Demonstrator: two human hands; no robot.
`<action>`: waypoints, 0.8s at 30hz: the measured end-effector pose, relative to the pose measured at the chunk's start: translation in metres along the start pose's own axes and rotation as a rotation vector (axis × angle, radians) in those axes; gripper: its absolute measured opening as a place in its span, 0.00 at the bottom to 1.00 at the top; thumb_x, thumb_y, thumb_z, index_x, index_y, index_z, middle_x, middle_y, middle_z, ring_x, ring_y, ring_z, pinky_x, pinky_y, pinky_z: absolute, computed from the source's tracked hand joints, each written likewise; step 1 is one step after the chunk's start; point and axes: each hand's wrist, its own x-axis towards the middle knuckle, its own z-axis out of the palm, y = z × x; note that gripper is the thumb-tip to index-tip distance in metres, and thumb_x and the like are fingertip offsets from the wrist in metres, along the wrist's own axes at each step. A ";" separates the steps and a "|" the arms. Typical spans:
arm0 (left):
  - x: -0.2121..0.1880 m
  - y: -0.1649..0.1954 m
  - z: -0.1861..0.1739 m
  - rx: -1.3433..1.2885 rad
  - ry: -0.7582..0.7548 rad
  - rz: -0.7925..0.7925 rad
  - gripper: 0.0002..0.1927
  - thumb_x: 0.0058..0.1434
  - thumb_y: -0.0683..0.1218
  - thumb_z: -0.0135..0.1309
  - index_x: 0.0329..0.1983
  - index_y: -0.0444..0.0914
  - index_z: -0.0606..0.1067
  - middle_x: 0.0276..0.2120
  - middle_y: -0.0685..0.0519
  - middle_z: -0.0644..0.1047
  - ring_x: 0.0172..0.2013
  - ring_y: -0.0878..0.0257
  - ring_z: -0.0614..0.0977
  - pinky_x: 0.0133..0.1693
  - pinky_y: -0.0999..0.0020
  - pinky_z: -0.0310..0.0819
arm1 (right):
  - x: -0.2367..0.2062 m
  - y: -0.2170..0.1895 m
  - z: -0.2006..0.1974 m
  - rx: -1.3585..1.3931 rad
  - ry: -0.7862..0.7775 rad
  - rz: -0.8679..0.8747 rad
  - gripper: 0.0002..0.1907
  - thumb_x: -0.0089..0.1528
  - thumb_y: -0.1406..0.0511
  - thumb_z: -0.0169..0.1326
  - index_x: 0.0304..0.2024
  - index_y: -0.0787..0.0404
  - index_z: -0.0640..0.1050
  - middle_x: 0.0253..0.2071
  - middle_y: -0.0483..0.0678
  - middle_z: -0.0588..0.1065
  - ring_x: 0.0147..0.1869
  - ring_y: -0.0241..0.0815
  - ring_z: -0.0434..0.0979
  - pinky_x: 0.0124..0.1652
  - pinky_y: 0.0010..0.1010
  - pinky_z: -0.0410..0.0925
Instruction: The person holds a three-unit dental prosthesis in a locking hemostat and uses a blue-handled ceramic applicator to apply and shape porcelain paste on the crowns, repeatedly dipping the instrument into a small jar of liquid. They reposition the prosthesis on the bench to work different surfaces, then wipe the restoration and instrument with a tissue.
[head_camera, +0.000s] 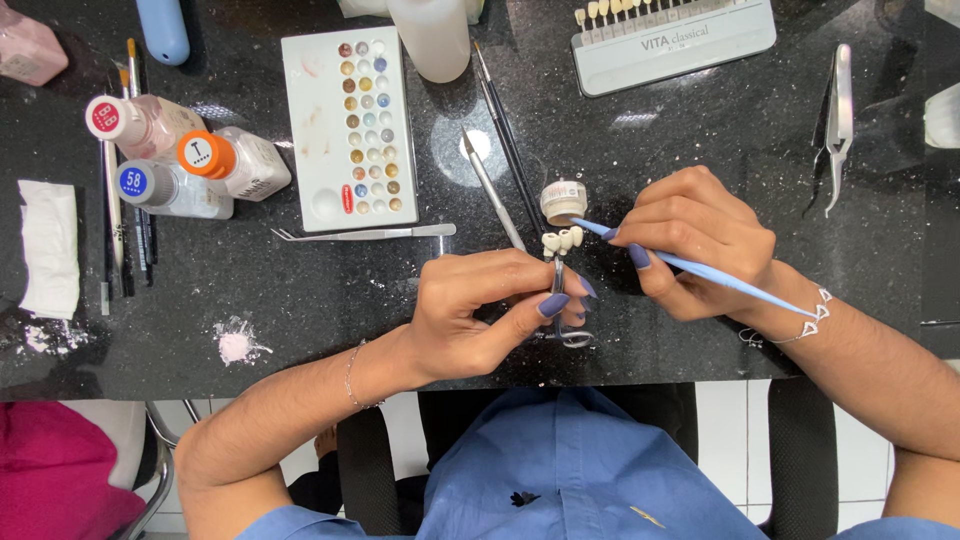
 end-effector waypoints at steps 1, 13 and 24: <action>0.000 0.000 0.000 0.000 -0.007 -0.007 0.09 0.67 0.35 0.58 0.49 0.32 0.80 0.37 0.50 0.84 0.36 0.65 0.87 0.39 0.74 0.82 | -0.002 0.000 -0.002 -0.006 -0.009 -0.006 0.06 0.57 0.74 0.54 0.36 0.67 0.80 0.34 0.52 0.78 0.41 0.50 0.79 0.40 0.38 0.70; -0.001 0.000 0.003 0.015 -0.070 0.080 0.09 0.64 0.34 0.59 0.47 0.33 0.79 0.43 0.48 0.83 0.43 0.58 0.89 0.42 0.71 0.85 | -0.019 -0.013 -0.027 0.219 0.196 0.061 0.11 0.70 0.60 0.49 0.40 0.62 0.72 0.38 0.52 0.76 0.41 0.49 0.78 0.39 0.35 0.74; -0.003 -0.002 0.006 0.002 -0.110 0.080 0.09 0.66 0.36 0.61 0.49 0.33 0.79 0.43 0.48 0.83 0.43 0.59 0.88 0.43 0.70 0.86 | -0.027 -0.020 -0.047 0.459 0.103 0.065 0.06 0.67 0.60 0.57 0.40 0.54 0.76 0.38 0.45 0.79 0.43 0.43 0.82 0.42 0.35 0.77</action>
